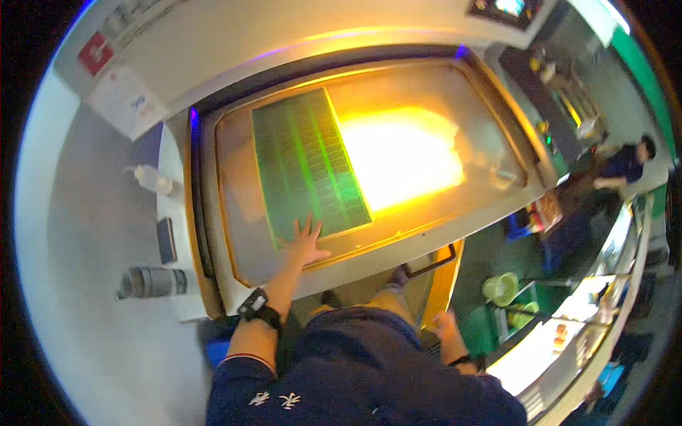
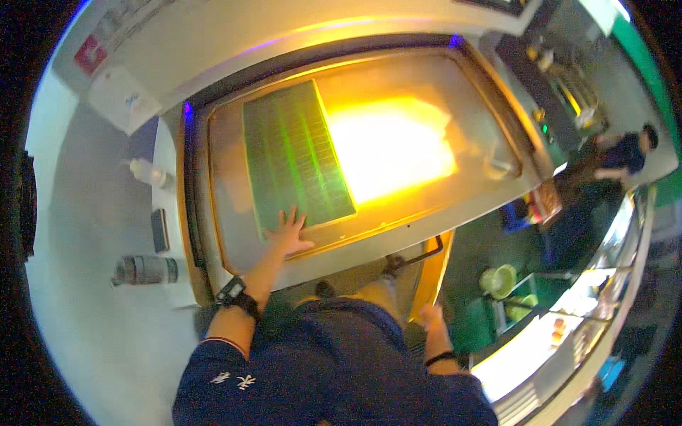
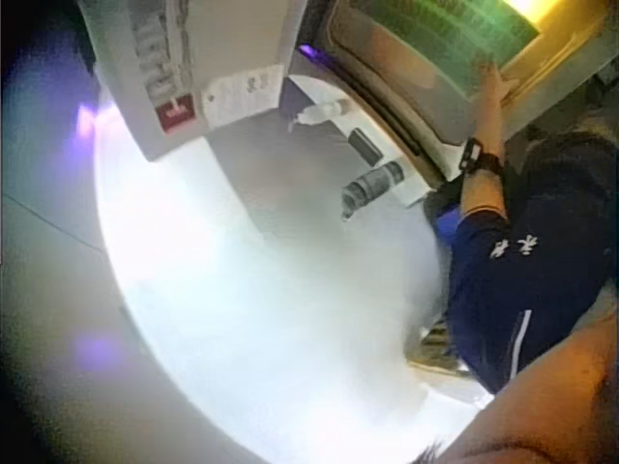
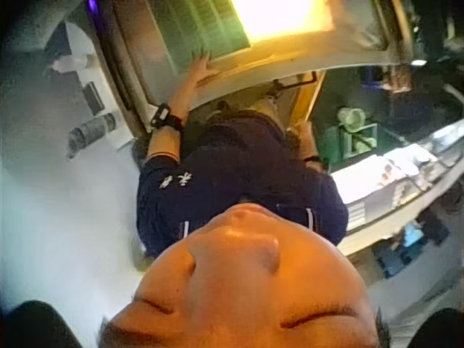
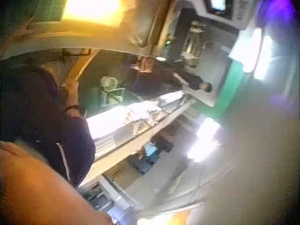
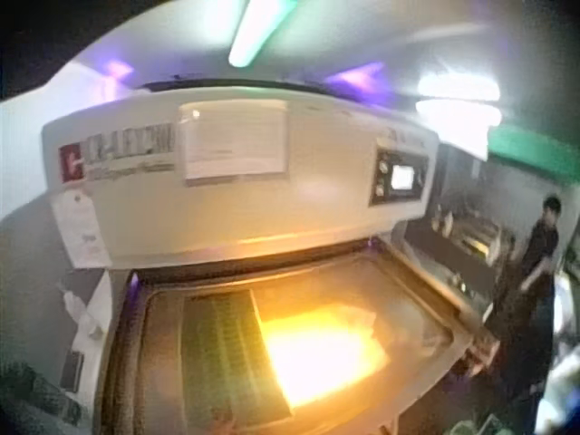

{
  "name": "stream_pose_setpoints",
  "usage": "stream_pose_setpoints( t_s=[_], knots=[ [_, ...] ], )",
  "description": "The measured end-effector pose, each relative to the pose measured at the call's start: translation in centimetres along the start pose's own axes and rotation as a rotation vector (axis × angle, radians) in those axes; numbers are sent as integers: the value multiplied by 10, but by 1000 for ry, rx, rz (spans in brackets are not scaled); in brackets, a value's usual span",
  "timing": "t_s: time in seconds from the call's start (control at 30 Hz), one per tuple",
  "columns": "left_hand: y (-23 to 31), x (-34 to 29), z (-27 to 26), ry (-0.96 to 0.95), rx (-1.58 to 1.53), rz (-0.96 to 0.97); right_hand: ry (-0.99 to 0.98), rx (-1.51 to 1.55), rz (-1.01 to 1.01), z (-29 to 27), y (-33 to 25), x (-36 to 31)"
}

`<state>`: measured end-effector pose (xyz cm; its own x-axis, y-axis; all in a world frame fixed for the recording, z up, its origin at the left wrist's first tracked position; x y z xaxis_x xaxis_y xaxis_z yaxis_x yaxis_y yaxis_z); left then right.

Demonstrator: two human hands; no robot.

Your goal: Placing a green electronic board into an LED exposure machine and activating the cycle.

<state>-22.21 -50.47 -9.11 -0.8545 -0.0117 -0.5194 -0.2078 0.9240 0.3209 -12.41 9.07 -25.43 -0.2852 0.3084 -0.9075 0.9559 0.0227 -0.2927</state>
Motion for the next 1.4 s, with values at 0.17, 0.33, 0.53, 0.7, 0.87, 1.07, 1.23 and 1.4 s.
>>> stream_pose_setpoints(
  t_s=[0.17, 0.33, 0.53, 0.7, 0.87, 1.07, 1.23, 1.4],
  knots=[
    [-76, -79, 10, -1, 80, 4, -122, 504, 80, -56, 60, -36],
    [-91, -87, 23, 87, 108, 52, -156, 720, 33, -119, 15, -68],
    [-76, -85, 16, 86, 146, 47, 58, 409, -476, -174, -148, -67],
    [-59, -73, 19, 83, -109, 55, -106, -613, -1019, -14, -287, -147],
    [46, -101, -23, 246, 81, 434, -56, -1463, -1703, 173, -306, -247],
    [-14, -115, 42, -118, -103, -44, -283, -1526, -1535, 282, -234, -267],
    [-24, -74, 5, 99, 265, 58, 62, -1516, -1805, 315, -259, -260],
    [-138, 57, -144, 174, 40, 59, -58, -1661, -1523, 488, -422, -255]
  ],
)
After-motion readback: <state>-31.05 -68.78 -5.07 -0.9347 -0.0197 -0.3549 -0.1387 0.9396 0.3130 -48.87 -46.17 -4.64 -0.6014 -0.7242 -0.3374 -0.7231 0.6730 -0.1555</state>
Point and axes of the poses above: each hand's wrist, its own x-axis towards the middle knuckle, its own z-axis out of the palm, y = z × x, the point moved 8 cm from there along x, towards the middle knuckle, and after that the axes turned 15 degrees about z, right-handed, at the moved point
